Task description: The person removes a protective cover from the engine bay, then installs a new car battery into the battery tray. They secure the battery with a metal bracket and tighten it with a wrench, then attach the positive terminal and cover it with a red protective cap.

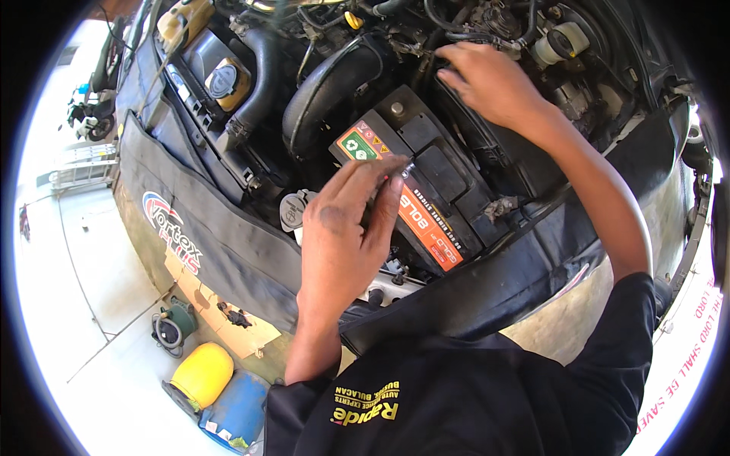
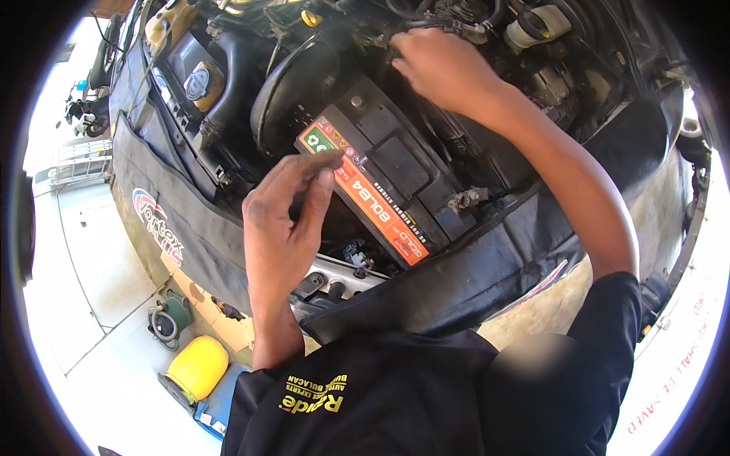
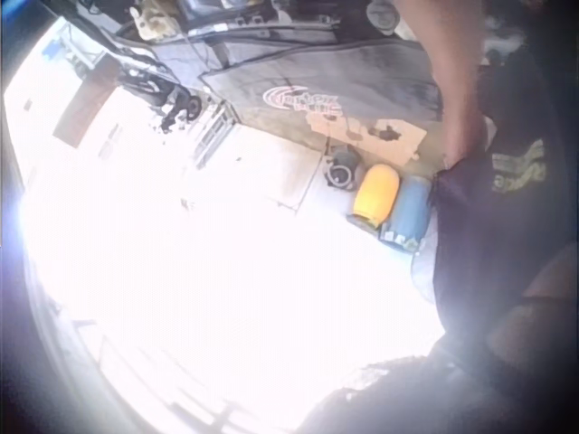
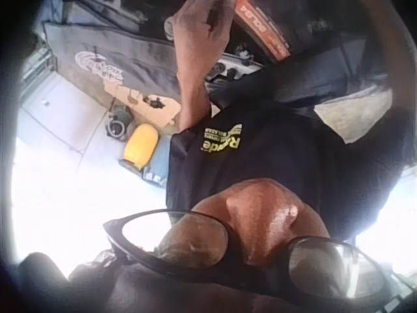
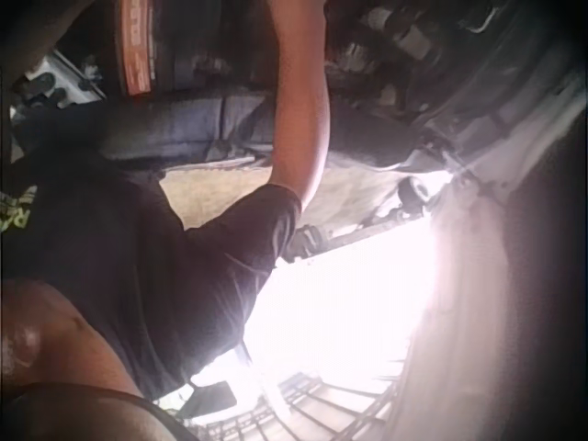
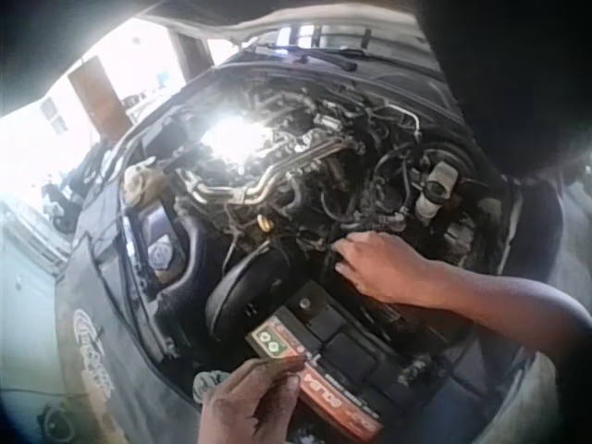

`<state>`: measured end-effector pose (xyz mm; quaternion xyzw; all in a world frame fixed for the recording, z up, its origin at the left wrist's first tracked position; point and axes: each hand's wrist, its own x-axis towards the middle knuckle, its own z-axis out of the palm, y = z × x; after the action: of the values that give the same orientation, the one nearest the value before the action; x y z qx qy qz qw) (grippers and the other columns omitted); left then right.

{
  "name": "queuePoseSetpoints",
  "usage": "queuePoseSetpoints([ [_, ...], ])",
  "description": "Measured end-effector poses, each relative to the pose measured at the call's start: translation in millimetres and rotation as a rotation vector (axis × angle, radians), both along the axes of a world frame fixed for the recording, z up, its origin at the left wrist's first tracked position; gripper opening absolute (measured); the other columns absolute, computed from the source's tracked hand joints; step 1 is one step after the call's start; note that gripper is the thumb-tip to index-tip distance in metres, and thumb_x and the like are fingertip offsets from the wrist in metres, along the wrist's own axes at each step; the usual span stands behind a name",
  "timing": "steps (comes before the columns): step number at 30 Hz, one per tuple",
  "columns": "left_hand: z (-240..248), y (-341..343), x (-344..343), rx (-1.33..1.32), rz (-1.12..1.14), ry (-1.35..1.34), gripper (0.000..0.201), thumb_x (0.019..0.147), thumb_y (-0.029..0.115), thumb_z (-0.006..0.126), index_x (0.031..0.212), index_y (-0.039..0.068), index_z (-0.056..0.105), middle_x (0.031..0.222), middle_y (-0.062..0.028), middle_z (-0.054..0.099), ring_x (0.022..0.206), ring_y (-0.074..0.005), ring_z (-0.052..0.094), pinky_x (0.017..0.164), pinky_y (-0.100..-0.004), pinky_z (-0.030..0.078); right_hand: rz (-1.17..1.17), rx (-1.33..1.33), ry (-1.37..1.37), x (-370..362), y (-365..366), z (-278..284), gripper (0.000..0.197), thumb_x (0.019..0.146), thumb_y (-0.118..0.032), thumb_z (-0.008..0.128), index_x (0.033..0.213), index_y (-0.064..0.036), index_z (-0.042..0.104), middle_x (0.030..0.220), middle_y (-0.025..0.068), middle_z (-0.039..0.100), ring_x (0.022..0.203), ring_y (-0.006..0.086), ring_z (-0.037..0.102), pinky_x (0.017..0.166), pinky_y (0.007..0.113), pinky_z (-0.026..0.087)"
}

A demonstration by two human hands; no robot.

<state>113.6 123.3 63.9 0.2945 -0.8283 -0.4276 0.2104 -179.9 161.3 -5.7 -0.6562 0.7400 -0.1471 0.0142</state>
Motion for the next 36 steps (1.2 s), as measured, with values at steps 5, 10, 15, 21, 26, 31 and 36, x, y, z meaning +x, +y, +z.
queuePoseSetpoints([
  [5,-16,6,28,0.057,-0.086,0.013,0.019,0.098,0.007,0.069,0.116,0.002,0.073,0.103,-0.0139,0.072,0.089,-0.0327,0.071,0.075,-0.0400,0.056,-0.047,0.024,0.106,14,-64,-49,0.025,0.087,-0.003,0.068,0.109,0.0075,0.062,0.109,0.0285,0.068,0.091,0.0471,0.072,0.080,0.054,0.061],
  [10,-22,11,56,0.095,-0.107,-0.054,0.021,0.096,0.008,0.071,0.116,0.003,0.074,0.108,-0.0123,0.073,0.096,-0.0333,0.071,0.079,-0.0413,0.058,-0.012,0.107,0.057,-5,-76,-69,0.031,0.091,-0.004,0.068,0.119,0.0068,0.060,0.111,0.0281,0.067,0.096,0.0485,0.070,0.083,0.055,0.058],
  [15,-26,7,61,0.039,-0.126,-0.021,0.020,0.095,0.007,0.072,0.115,0.002,0.074,0.107,-0.0130,0.074,0.098,-0.0344,0.071,0.083,-0.0412,0.058,-0.029,-0.015,0.064,-7,-63,-77,0.028,0.088,0.006,0.060,0.116,0.0067,0.059,0.111,0.0277,0.064,0.104,0.0490,0.065,0.087,0.055,0.056],
  [21,1,20,54,-0.011,-0.148,0.014,0.020,0.098,0.007,0.069,0.116,0.002,0.075,0.108,-0.0142,0.074,0.095,-0.0322,0.074,0.082,-0.0379,0.058,-0.181,0.126,0.080,26,-69,-47,0.028,0.089,0.005,0.063,0.116,0.0089,0.058,0.121,0.0304,0.062,0.097,0.0469,0.074,0.081,0.051,0.064],
  [26,19,42,56,0.001,-0.141,0.043,0.020,0.098,0.007,0.068,0.117,0.003,0.075,0.109,-0.0138,0.075,0.095,-0.0318,0.074,0.082,-0.0374,0.058,-0.103,0.108,0.123,22,-58,-27,0.023,0.091,0.000,0.064,0.112,0.0068,0.060,0.118,0.0281,0.064,0.092,0.0437,0.075,0.078,0.050,0.065],
  [31,14,95,74,0.036,0.014,0.031,0.024,0.094,0.008,0.069,0.117,0.005,0.075,0.117,-0.0141,0.073,0.107,-0.0350,0.069,0.094,-0.0432,0.054,-0.055,-0.029,0.169,11,-35,48,0.014,0.102,-0.022,0.062,0.104,-0.0082,0.066,0.097,0.0119,0.069,0.087,0.0370,0.074,0.071,0.050,0.060],
  [36,-33,184,81,-0.107,0.007,-0.215,0.030,0.086,0.015,0.071,0.115,0.011,0.078,0.125,-0.0114,0.067,0.117,-0.0329,0.060,0.103,-0.0476,0.045,-0.074,-0.195,0.286,-96,-13,88,0.013,0.101,-0.016,0.058,0.097,-0.0042,0.062,0.096,0.0157,0.070,0.088,0.0396,0.073,0.072,0.053,0.060],
])
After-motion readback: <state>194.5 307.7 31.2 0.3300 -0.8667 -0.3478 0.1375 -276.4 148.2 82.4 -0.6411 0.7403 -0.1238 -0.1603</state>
